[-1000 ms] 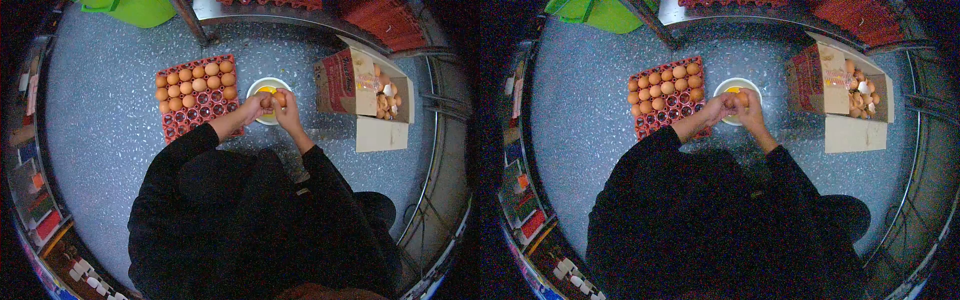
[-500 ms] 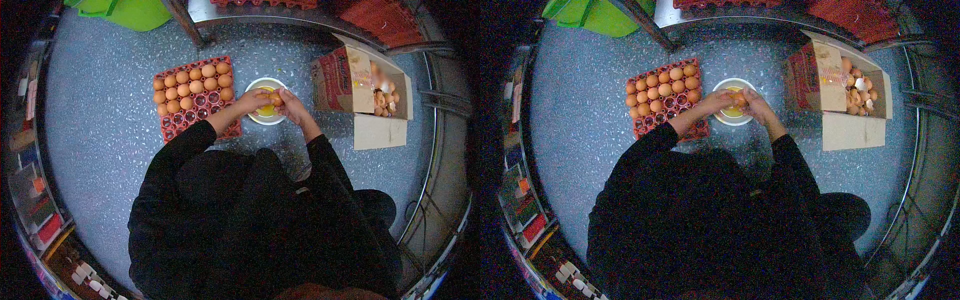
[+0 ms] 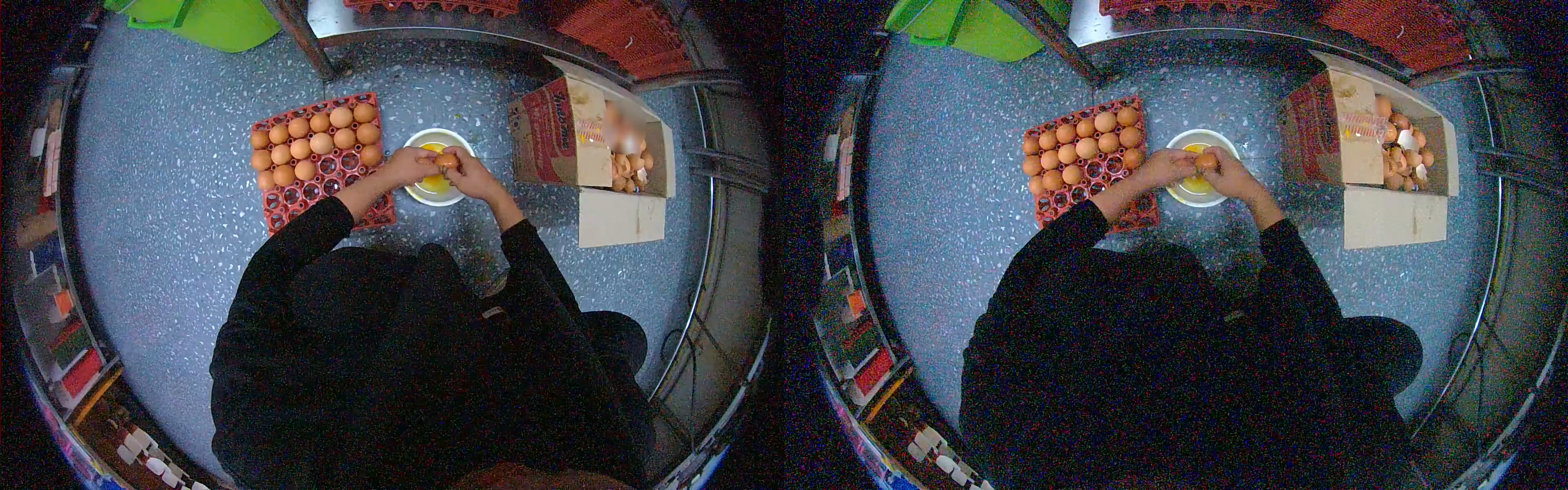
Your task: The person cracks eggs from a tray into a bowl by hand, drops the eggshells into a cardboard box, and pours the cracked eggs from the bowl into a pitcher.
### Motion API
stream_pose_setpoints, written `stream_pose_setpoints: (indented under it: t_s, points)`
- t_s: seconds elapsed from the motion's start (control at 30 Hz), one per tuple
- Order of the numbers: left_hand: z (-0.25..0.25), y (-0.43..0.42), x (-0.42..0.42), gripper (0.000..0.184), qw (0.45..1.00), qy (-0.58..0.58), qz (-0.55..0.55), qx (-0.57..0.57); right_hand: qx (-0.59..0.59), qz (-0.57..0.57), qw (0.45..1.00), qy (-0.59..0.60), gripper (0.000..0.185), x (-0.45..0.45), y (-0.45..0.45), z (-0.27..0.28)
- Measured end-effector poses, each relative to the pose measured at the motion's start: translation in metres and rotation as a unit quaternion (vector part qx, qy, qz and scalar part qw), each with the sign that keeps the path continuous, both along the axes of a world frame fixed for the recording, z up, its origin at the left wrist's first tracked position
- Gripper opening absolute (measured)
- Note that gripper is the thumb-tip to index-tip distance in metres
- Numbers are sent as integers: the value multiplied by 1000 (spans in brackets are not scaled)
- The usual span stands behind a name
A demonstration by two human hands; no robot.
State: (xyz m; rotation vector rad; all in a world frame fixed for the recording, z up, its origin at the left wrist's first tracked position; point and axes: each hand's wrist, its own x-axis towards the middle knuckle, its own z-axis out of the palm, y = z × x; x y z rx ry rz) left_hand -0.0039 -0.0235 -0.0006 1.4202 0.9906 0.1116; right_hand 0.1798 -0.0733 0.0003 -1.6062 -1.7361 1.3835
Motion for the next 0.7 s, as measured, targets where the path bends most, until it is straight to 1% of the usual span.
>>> stream_pose_setpoints:
  t_s: [0.07, 0.1, 0.17, 0.3, 0.37, 0.47, 0.6, 0.67, 0.7]
  points:
    - [4, 1, 1, 35, 990, 60, -69, 108, 75, 14, 997, -26, 37, -2, -3, -3]
    - [3, -1, 2, 35, 990, 61, -69, 107, 74, 14, 997, -26, 37, -5, -3, 3]
    - [3, -3, 3, 38, 982, 63, -69, 163, 31, 9, 999, -34, 36, -10, -2, 23]
    - [10, -3, 2, 39, 979, 65, -76, 175, 35, 10, 999, -21, 39, -11, -3, 18]
    - [16, -2, 3, 39, 974, 93, -100, 182, 41, 17, 999, -14, 41, -10, -4, 15]
    - [16, -4, 0, 40, 980, 59, -78, 175, 55, 30, 998, -5, 42, -10, -4, 19]
    - [16, -4, -5, 41, 975, 63, -70, 200, 40, 20, 999, -19, 43, -8, -5, 22]
    - [21, -4, -5, 39, 966, 108, -80, 219, 69, 43, 997, -5, 46, -5, -5, 22]
    - [21, -4, -7, 39, 966, 108, -81, 219, 69, 42, 997, -6, 46, -4, -5, 24]
